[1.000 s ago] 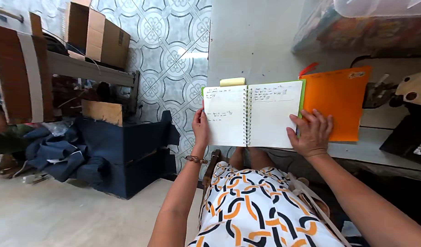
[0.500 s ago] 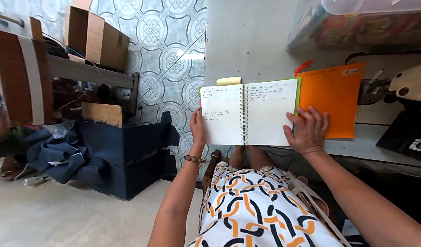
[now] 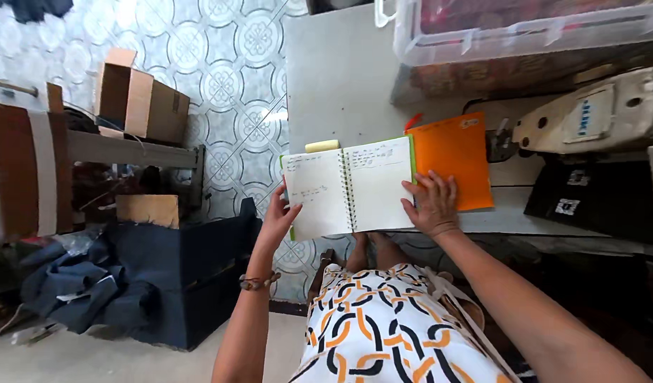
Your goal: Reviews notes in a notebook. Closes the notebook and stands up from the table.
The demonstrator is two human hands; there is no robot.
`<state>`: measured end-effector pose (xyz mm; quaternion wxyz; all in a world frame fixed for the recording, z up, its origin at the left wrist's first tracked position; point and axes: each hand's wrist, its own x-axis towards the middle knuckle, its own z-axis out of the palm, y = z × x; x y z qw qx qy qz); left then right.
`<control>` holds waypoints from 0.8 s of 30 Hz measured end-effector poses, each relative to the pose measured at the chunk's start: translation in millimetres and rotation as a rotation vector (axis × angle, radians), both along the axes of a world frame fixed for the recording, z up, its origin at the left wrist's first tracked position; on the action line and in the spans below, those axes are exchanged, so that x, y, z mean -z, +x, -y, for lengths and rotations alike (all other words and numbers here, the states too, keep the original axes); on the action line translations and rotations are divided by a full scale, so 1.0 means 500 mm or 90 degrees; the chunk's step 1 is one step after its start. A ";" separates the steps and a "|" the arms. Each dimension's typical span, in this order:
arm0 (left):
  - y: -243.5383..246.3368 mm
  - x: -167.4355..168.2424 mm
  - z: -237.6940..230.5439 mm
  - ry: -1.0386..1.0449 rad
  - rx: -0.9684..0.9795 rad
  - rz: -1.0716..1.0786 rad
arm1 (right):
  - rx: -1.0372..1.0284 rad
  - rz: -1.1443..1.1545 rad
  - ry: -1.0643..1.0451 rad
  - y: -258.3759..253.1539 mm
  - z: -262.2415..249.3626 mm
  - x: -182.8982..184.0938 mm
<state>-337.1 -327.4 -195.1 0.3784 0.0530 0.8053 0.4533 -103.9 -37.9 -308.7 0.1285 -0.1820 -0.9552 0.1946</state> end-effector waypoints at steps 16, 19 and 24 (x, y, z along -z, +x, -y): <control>0.146 0.070 -0.218 -0.059 0.015 0.001 | -0.028 0.180 -0.210 -0.016 -0.023 -0.101; 0.126 0.070 -0.230 -0.035 -0.012 0.069 | -0.061 0.227 -0.217 -0.013 -0.035 -0.108; 0.130 0.040 -0.246 0.151 -0.031 0.135 | -0.106 0.220 -0.251 -0.008 -0.058 -0.130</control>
